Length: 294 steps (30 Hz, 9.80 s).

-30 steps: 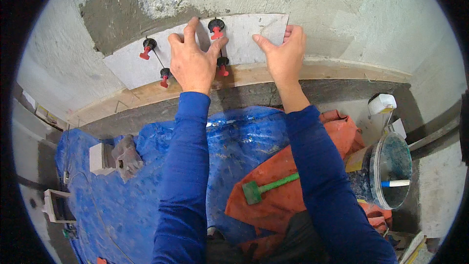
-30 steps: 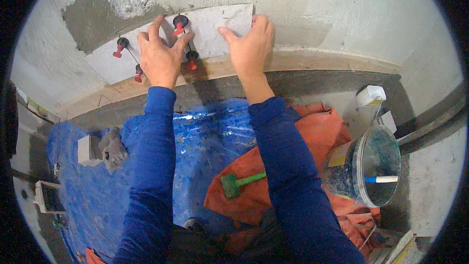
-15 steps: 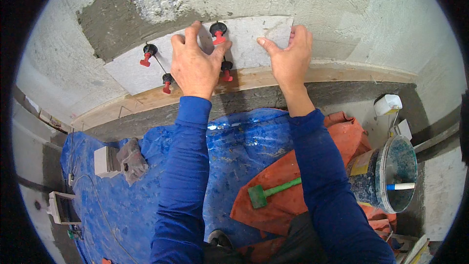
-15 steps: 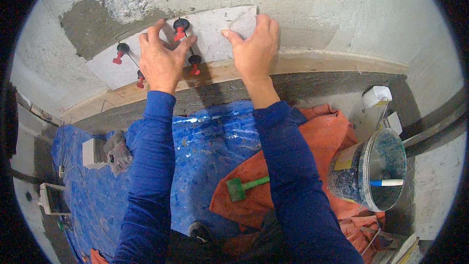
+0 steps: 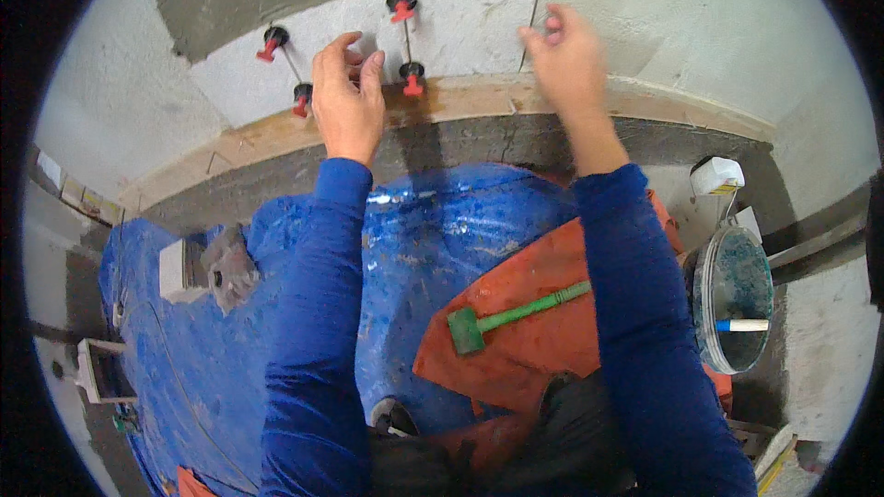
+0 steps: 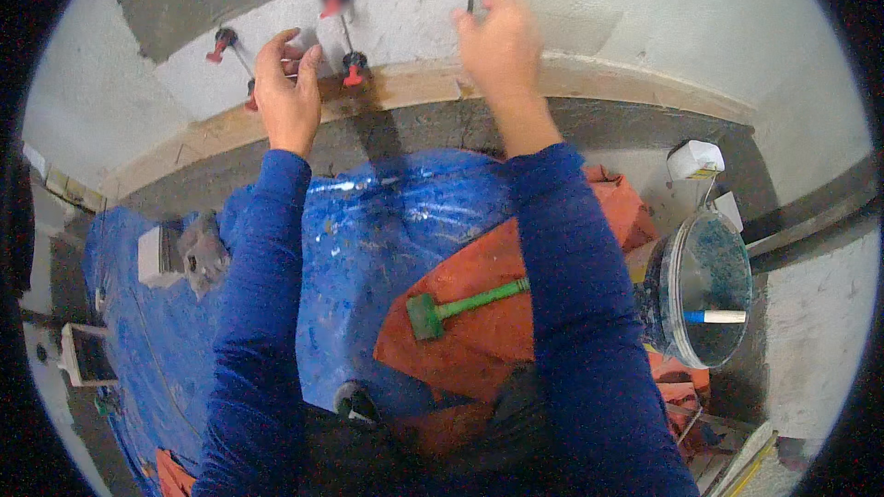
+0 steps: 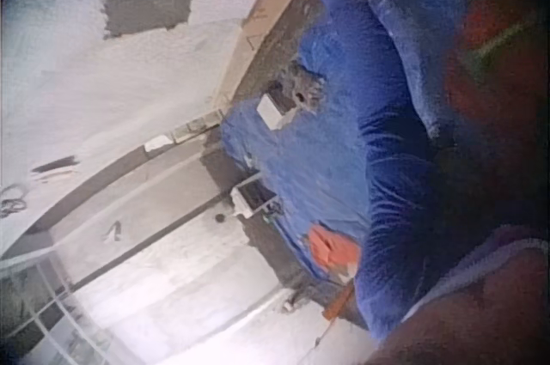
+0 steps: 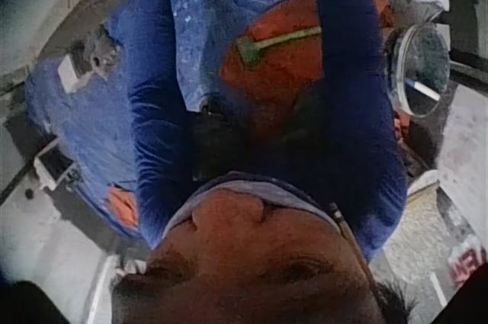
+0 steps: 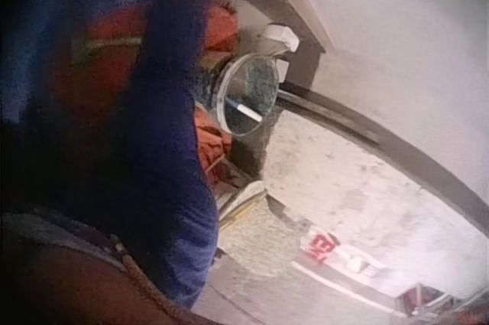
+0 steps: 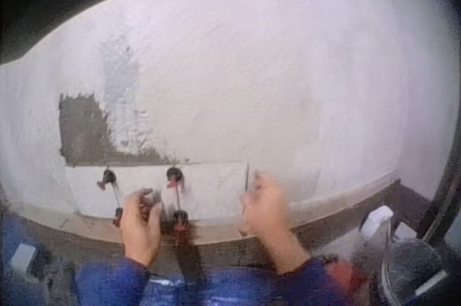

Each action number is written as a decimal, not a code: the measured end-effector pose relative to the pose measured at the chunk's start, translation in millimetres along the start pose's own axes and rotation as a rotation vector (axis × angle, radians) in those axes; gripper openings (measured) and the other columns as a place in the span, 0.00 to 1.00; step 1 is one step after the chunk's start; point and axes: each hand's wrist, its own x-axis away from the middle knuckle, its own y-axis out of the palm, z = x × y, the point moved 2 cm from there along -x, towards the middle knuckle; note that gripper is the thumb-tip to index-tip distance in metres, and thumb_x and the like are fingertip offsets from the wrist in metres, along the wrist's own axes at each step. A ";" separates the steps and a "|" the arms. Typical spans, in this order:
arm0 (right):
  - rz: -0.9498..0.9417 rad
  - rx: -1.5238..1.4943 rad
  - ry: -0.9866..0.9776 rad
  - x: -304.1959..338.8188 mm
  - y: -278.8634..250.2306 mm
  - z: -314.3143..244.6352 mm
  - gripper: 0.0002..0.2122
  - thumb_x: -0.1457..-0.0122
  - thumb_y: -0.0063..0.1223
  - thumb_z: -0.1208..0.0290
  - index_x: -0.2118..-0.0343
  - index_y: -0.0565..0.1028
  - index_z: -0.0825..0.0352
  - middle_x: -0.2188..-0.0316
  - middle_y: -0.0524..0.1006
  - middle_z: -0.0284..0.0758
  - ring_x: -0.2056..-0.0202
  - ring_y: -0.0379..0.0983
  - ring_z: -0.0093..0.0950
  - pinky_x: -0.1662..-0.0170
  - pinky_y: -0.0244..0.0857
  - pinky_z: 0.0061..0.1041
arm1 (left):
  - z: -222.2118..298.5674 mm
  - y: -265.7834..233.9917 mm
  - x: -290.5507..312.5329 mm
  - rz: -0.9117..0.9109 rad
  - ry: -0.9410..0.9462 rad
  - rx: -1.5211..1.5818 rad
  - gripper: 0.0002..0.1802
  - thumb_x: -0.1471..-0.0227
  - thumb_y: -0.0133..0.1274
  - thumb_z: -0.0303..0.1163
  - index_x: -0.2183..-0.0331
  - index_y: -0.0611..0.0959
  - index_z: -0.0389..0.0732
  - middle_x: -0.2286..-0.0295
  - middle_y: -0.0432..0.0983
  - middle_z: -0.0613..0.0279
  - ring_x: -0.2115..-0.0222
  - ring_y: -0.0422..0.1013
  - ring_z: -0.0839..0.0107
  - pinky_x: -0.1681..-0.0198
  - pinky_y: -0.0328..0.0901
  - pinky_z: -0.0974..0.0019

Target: The person installs white wall tiles using tile leveling clips and a rubber mallet. They place tiles against a wooden guide, insert and tighten clips, tap tiles into alignment, and wipe excess adhesive from the surface with a sponge.

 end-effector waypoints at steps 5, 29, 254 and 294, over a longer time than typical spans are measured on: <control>-0.060 0.019 0.027 -10.9 -37.0 -1.1 0.15 0.44 0.63 0.59 0.62 0.82 0.66 0.68 0.84 0.41 0.65 0.81 0.40 0.59 0.72 0.38 | -29.4 -1.8 34.6 -0.073 -0.064 -0.147 0.05 0.45 0.59 0.29 0.66 0.85 0.39 0.65 0.77 0.50 0.63 0.75 0.48 0.58 0.69 0.52; -0.199 -0.050 -0.030 10.0 -38.8 -34.6 0.13 0.49 0.66 0.62 0.67 0.82 0.66 0.73 0.82 0.39 0.68 0.80 0.34 0.62 0.73 0.33 | 23.4 21.1 -12.9 -0.178 -0.323 -0.507 0.33 0.59 0.65 0.65 0.73 0.86 0.40 0.71 0.83 0.49 0.66 0.79 0.48 0.62 0.71 0.49; -0.449 -0.097 0.045 80.2 -60.6 57.7 0.19 0.39 0.61 0.53 0.52 0.82 0.62 0.67 0.83 0.45 0.66 0.81 0.38 0.60 0.71 0.34 | -82.6 31.0 49.8 -0.088 -0.920 0.053 0.34 0.47 0.62 0.57 0.66 0.86 0.28 0.65 0.82 0.37 0.60 0.78 0.47 0.53 0.69 0.52; -0.424 -0.079 -0.014 80.9 -52.0 71.7 0.20 0.39 0.64 0.56 0.54 0.81 0.69 0.72 0.80 0.35 0.70 0.72 0.21 0.63 0.67 0.25 | -92.0 -17.0 64.7 0.354 -0.518 -0.572 0.31 0.46 0.63 0.46 0.47 0.73 0.39 0.48 0.65 0.44 0.47 0.63 0.45 0.49 0.60 0.41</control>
